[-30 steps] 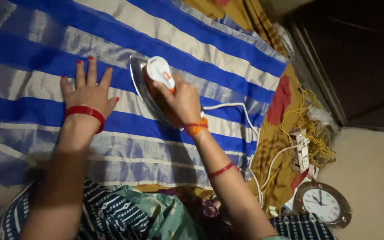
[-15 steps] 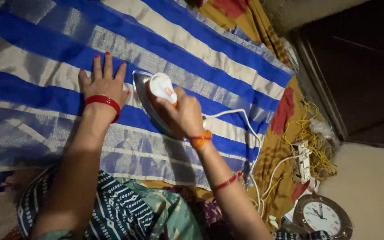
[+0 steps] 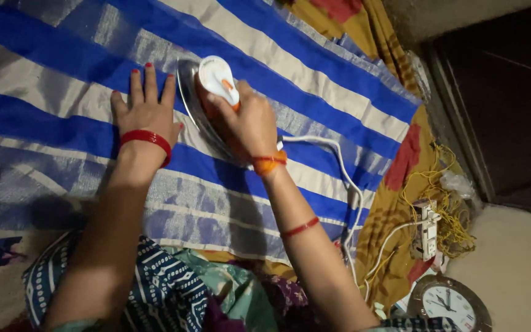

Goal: Iron a blue and white striped cloth on a bed.

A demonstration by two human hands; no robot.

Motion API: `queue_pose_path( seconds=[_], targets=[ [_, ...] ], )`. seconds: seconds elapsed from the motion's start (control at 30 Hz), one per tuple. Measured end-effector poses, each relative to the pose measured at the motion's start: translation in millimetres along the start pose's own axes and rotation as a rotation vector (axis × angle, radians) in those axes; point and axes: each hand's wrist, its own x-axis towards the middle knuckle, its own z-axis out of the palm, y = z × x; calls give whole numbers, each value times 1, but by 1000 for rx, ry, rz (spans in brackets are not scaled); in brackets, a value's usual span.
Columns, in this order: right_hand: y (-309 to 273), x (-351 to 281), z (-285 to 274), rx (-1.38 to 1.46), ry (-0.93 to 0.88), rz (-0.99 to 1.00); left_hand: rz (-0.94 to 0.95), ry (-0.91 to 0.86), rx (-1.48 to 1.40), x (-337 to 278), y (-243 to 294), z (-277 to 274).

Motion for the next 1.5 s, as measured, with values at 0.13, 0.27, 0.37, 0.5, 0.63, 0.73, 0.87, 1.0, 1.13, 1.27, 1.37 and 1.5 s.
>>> queue_pose_path(
  seconds=[0.13, 0.27, 0.37, 0.5, 0.63, 0.73, 0.87, 1.0, 1.13, 1.27, 1.37, 1.5],
  targets=[
    [-6, 10, -2, -16, 39, 26, -23, -7, -20, 2, 2, -1],
    [-4, -15, 0, 71, 136, -106, -33, -29, -3, 3, 3, -1],
    [-11, -44, -1, -22, 9, 66, -11, 39, -44, 3, -1, 10],
    [-19, -65, -3, -38, -38, 104, -19, 3, -8, -2, 1, 1],
    [-20, -57, -4, -27, -21, 90, -15, 12, -74, -3, -1, 5],
    [-18, -36, -4, -18, 7, 74, 0, 46, -92, -3, 0, 3],
    [-15, -1, 0, 16, 182, -85, -13, 28, -91, -3, 4, -4],
    [-13, 25, 5, -18, 99, 91, -22, 30, -80, 1, 6, -4],
    [-9, 9, 3, 6, 105, 118, -21, 28, -22, 2, 8, 4],
    [1, -32, -3, -18, 107, 110, -9, 70, -33, 9, 3, 19],
    [5, -68, -9, 4, 77, 166, 9, 71, -4, 6, 3, 20],
    [5, -84, -12, -28, -1, 292, -9, 57, -45, -3, 1, 12]
  ],
)
